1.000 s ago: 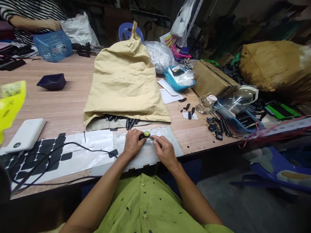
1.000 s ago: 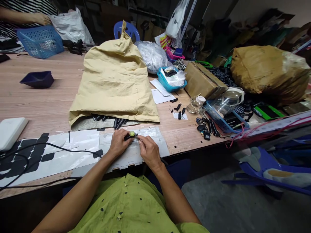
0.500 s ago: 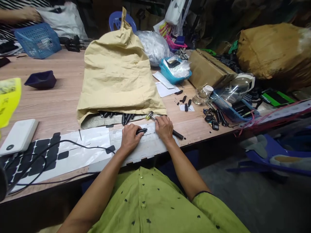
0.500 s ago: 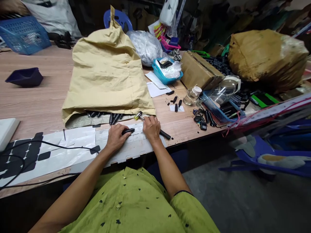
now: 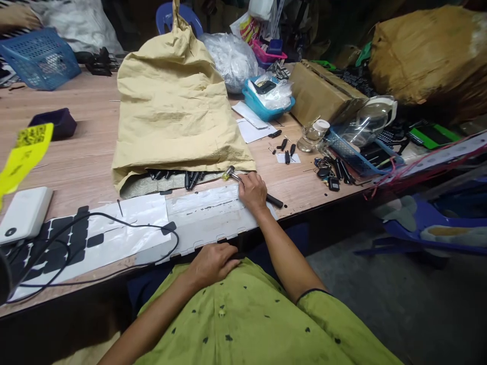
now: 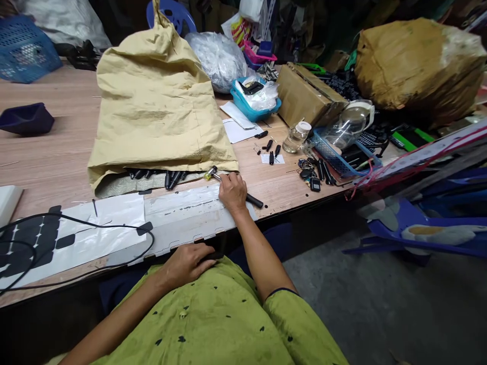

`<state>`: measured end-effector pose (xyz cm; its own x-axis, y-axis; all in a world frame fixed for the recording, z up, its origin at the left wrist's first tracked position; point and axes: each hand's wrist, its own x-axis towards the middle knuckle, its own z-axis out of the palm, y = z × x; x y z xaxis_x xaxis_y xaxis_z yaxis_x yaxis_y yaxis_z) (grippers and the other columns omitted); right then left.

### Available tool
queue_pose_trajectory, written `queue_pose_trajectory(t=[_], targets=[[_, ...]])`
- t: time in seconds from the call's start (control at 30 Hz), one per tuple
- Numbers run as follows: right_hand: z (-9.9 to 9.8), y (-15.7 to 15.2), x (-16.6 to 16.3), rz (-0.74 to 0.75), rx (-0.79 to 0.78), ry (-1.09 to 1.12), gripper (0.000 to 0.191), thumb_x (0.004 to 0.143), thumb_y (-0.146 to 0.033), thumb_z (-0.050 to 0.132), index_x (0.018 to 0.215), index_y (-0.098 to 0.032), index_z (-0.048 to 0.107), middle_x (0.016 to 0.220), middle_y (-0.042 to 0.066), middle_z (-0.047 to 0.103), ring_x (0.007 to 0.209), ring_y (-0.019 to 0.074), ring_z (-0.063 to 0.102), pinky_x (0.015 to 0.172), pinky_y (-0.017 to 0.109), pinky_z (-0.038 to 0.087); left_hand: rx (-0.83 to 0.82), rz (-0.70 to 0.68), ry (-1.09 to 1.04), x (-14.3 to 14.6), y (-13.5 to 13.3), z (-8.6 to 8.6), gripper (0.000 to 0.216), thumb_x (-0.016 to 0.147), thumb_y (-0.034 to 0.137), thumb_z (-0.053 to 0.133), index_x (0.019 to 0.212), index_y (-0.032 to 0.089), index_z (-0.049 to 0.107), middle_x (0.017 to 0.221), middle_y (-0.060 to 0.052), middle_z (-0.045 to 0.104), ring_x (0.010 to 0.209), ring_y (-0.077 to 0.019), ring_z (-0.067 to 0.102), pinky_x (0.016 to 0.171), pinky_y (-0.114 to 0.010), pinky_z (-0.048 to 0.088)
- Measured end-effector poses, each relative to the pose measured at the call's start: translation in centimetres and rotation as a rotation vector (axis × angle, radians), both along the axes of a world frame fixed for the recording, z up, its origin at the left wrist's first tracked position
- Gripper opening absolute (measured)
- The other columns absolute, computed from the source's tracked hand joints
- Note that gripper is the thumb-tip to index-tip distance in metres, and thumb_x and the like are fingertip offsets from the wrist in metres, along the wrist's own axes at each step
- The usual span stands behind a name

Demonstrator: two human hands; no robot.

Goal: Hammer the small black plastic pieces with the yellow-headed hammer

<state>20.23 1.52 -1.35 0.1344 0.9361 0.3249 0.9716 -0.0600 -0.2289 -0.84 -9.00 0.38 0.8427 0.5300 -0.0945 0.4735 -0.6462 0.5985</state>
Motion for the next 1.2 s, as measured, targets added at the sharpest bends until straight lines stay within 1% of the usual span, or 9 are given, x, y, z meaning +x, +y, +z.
queue_pose_trajectory(t=[0.2,0.37,0.57,0.63,0.73,0.83,0.93,1.03,1.2], targets=[[-0.2,-0.1,0.3,0.011,0.008,0.005,0.032,0.095,-0.019,0.050,0.119,-0.024,0.071,0.103,0.011,0.061,0.099,0.0269,0.049,0.081,0.035,0.039,-0.013,0.325,0.419,0.6,-0.3,1.4,0.016,0.093,0.030,0.059,0.102,0.025,0.071,0.082,-0.009,0.075,0.077,-0.0292,0.072,0.069,-0.036,0.051],[-0.2,-0.2,0.2,0.010,0.021,0.015,0.033,0.094,-0.019,0.050,0.119,-0.024,0.071,0.103,0.011,0.062,0.099,0.0269,0.050,0.081,0.035,0.039,-0.019,0.348,0.440,0.9,-0.7,1.8,0.022,0.093,0.027,0.056,0.109,0.025,0.072,0.088,-0.012,0.077,0.078,-0.0320,0.073,0.066,-0.037,0.051],[-0.3,-0.4,0.2,0.009,0.034,0.026,0.033,0.093,-0.017,0.051,0.118,-0.023,0.072,0.102,0.011,0.063,0.098,0.0265,0.051,0.082,0.035,0.040,-0.073,0.321,0.314,0.3,-0.1,2.3,0.018,0.091,0.025,0.061,0.102,0.026,0.075,0.084,-0.006,0.079,0.078,-0.0259,0.074,0.066,-0.031,0.051],[-0.5,-0.3,0.2,0.015,0.049,0.029,0.033,0.092,-0.017,0.052,0.118,-0.023,0.071,0.102,0.010,0.063,0.098,0.0263,0.051,0.081,0.035,0.040,-0.061,0.377,0.171,-0.1,1.3,2.8,0.018,0.092,0.032,0.062,0.102,0.027,0.076,0.080,-0.003,0.077,0.074,-0.0221,0.072,0.065,-0.029,0.051],[-0.7,-0.2,0.2,0.008,0.059,0.028,0.032,0.092,-0.017,0.052,0.117,-0.023,0.072,0.103,0.010,0.064,0.098,0.0260,0.052,0.081,0.035,0.040,0.090,0.610,0.060,-0.6,5.5,3.4,0.026,0.096,0.034,0.055,0.112,0.025,0.074,0.080,-0.003,0.074,0.069,-0.0196,0.067,0.064,-0.030,0.051],[-0.8,-0.1,0.3,0.011,0.069,0.025,0.032,0.092,-0.017,0.052,0.116,-0.024,0.072,0.101,0.010,0.063,0.097,0.0257,0.052,0.080,0.034,0.040,0.309,0.839,0.041,-0.6,10.7,3.2,0.026,0.093,0.032,0.059,0.111,0.021,0.073,0.097,-0.009,0.071,0.090,-0.0263,0.066,0.073,-0.035,0.054],[-0.9,0.1,0.3,0.023,0.079,0.023,0.031,0.091,-0.017,0.053,0.115,-0.024,0.073,0.099,0.010,0.063,0.095,0.0255,0.052,0.078,0.034,0.040,0.394,0.938,0.081,-0.2,14.7,2.4,0.018,0.088,0.031,0.063,0.098,0.022,0.075,0.103,-0.012,0.067,0.106,-0.0328,0.061,0.084,-0.041,0.053],[-1.0,0.2,0.3,0.019,0.083,0.020,0.031,0.091,-0.017,0.053,0.114,-0.024,0.073,0.099,0.010,0.063,0.095,0.0253,0.052,0.078,0.033,0.040,0.388,0.970,0.131,0.2,16.4,1.6,0.014,0.084,0.027,0.065,0.092,0.022,0.075,0.102,-0.013,0.066,0.108,-0.0346,0.059,0.087,-0.044,0.052],[-0.8,0.2,0.0,0.000,0.082,0.020,0.030,0.091,-0.016,0.054,0.112,-0.023,0.074,0.099,0.010,0.065,0.095,0.0250,0.054,0.077,0.033,0.040,0.389,0.982,0.216,-0.3,15.4,1.7,0.013,0.083,0.029,0.064,0.081,0.020,0.074,0.099,-0.015,0.068,0.107,-0.0383,0.059,0.087,-0.050,0.050]])
